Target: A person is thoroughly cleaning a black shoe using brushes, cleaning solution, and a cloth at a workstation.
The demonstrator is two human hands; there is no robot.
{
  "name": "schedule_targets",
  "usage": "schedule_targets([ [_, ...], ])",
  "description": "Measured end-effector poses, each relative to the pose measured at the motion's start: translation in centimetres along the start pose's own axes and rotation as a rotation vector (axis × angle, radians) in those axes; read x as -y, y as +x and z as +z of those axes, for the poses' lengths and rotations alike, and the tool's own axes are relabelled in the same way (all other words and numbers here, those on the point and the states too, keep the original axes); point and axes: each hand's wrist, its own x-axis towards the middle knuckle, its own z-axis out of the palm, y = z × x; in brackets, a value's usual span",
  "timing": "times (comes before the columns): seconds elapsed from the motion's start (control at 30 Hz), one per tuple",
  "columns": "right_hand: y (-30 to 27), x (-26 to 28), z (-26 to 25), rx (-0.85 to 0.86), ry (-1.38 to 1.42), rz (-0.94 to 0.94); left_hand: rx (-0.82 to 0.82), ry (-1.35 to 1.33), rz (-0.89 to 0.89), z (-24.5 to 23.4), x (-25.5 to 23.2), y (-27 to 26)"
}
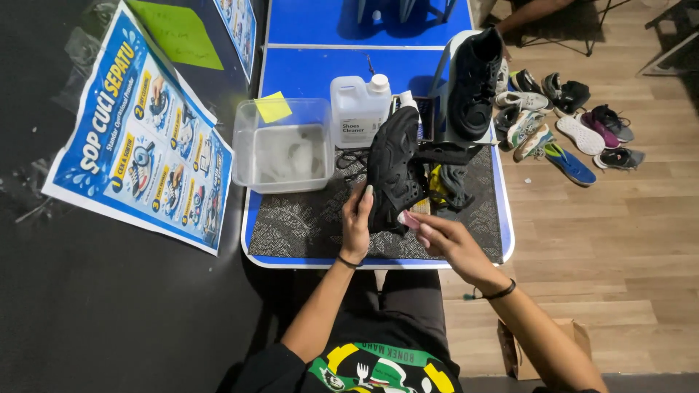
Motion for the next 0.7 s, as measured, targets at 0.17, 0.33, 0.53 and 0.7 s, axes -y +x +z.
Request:
schedule_targets([
  [0.17,1.1,-2.9,0.5,-0.066,0.307,-0.020,0.024,0.069,0.088,-1.4,1.4,-0.1],
  [0.33,-0.1,3.0,2.2,0.032,-0.304,-0.154,0.017,0.070,0.118,-2.4,2.0,-0.4],
  [0.53,-0.1,0.8,0.5,0.136,-0.807,-0.389,-0.009,0.096,0.103,-1.3,-1.9,0.1],
  [0.7,0.0,0.3,-0.9,0.106,-1.734,-0.779,-0.014,0.134,-0.007,-1.1,-2.5,-1.0],
])
